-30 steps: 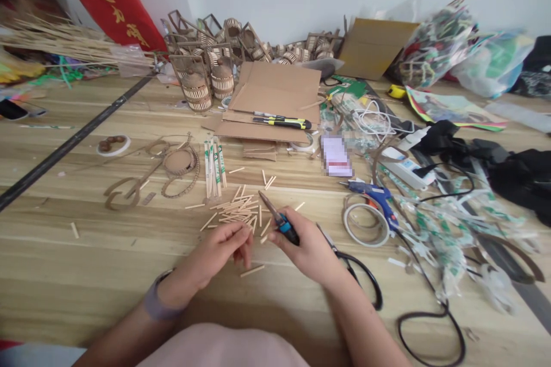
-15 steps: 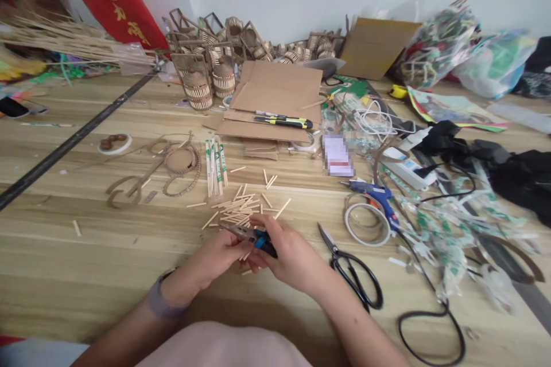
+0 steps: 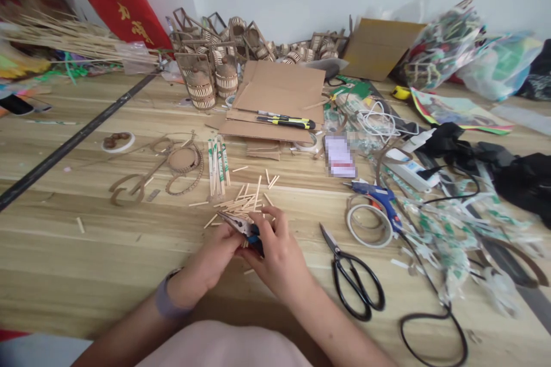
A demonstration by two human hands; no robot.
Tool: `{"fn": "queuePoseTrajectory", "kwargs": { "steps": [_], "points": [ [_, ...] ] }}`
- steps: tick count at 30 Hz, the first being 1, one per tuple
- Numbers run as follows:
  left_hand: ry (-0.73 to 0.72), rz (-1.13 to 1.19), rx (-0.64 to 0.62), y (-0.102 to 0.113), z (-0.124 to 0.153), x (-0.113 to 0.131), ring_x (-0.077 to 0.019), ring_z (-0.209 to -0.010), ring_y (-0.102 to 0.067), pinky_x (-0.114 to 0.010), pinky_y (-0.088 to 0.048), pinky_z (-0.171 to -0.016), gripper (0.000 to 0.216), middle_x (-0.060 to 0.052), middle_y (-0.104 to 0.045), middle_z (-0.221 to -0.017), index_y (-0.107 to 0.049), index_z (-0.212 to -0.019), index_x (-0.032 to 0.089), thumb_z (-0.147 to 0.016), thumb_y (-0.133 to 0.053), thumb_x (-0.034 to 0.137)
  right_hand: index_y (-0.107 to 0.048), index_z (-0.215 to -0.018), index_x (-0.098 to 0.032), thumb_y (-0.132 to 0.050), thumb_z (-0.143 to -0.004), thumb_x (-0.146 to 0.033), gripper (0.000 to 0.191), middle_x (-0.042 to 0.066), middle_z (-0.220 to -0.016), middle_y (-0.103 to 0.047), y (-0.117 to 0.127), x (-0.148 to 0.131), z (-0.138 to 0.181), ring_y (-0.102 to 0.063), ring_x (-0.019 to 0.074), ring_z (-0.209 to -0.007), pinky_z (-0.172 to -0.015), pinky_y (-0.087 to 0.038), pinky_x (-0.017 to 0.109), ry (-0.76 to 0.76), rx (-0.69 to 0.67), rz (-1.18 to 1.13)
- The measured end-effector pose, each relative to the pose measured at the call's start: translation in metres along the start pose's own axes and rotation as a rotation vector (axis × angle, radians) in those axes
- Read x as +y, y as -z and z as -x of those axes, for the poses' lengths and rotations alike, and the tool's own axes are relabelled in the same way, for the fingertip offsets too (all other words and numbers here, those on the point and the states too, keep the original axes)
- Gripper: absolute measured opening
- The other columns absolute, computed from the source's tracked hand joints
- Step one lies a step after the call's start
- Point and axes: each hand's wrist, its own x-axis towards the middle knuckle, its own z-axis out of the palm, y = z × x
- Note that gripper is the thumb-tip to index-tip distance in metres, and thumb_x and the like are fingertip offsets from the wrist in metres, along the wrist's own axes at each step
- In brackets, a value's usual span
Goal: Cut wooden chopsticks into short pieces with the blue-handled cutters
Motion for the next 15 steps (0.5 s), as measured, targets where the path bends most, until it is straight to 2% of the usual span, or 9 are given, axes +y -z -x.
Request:
{"fn": "queuePoseTrajectory", "kwargs": {
  "steps": [4, 9, 12, 13, 15],
  "points": [
    [-0.068, -0.094, -0.019, -0.002, 0.003, 0.001, -0.0226, -0.091, -0.060, -0.033, -0.046, -0.083, 0.017, -0.004, -0.069, -0.089, -0.064, -0.086, 0.016, -0.078, -0.054, 0.028, -0.044, -0.127, -0.023, -0.068, -0.077, -0.013, 0.056, 0.014, -0.121, -0.044, -0.005, 0.003, 0.002, -0.058, 0.0312, -0.110, -0.086, -0.057, 0.045, -0.010, 0.033, 0.029],
    [-0.120, -0.161, -0.023, 0.002, 0.004, 0.001, -0.0213, -0.084, -0.064, -0.030, -0.048, -0.077, 0.017, -0.004, -0.070, -0.085, -0.062, -0.082, 0.017, -0.081, -0.055, 0.032, -0.044, -0.128, -0.023, -0.070, -0.079, -0.024, 0.056, 0.013, -0.119, -0.047, 0.004, 0.002, 0.003, -0.056, 0.0300, -0.112, -0.089, -0.054, 0.044, -0.041, 0.000, -0.031],
    [-0.093, -0.141, -0.078, 0.005, 0.004, 0.004, -0.0191, -0.070, -0.066, -0.028, -0.048, -0.067, 0.029, -0.004, -0.070, -0.074, -0.061, -0.081, 0.017, -0.084, -0.056, 0.045, -0.054, -0.113, -0.021, -0.064, -0.084, -0.032, 0.033, 0.010, -0.106, -0.056, 0.028, 0.002, 0.003, -0.059, 0.0260, -0.101, -0.085, -0.052, 0.039, -0.113, -0.126, -0.145],
    [-0.087, -0.140, -0.094, 0.006, 0.005, 0.005, -0.0186, -0.067, -0.066, -0.028, -0.047, -0.064, 0.033, -0.004, -0.070, -0.071, -0.060, -0.081, 0.016, -0.085, -0.055, 0.049, -0.056, -0.106, -0.021, -0.059, -0.087, -0.032, 0.022, 0.007, -0.096, -0.059, 0.038, 0.003, 0.002, -0.060, 0.0232, -0.091, -0.080, -0.052, 0.036, -0.175, -0.197, -0.174],
    [-0.076, -0.149, -0.112, 0.006, 0.005, 0.007, -0.0180, -0.066, -0.067, -0.026, -0.046, -0.062, 0.037, -0.005, -0.071, -0.069, -0.060, -0.082, 0.016, -0.085, -0.055, 0.052, -0.058, -0.098, -0.021, -0.052, -0.090, -0.035, 0.018, 0.003, -0.083, -0.061, 0.058, 0.006, 0.002, -0.058, 0.0194, -0.077, -0.072, -0.049, 0.032, -0.329, -0.353, -0.211]
  ]
}}
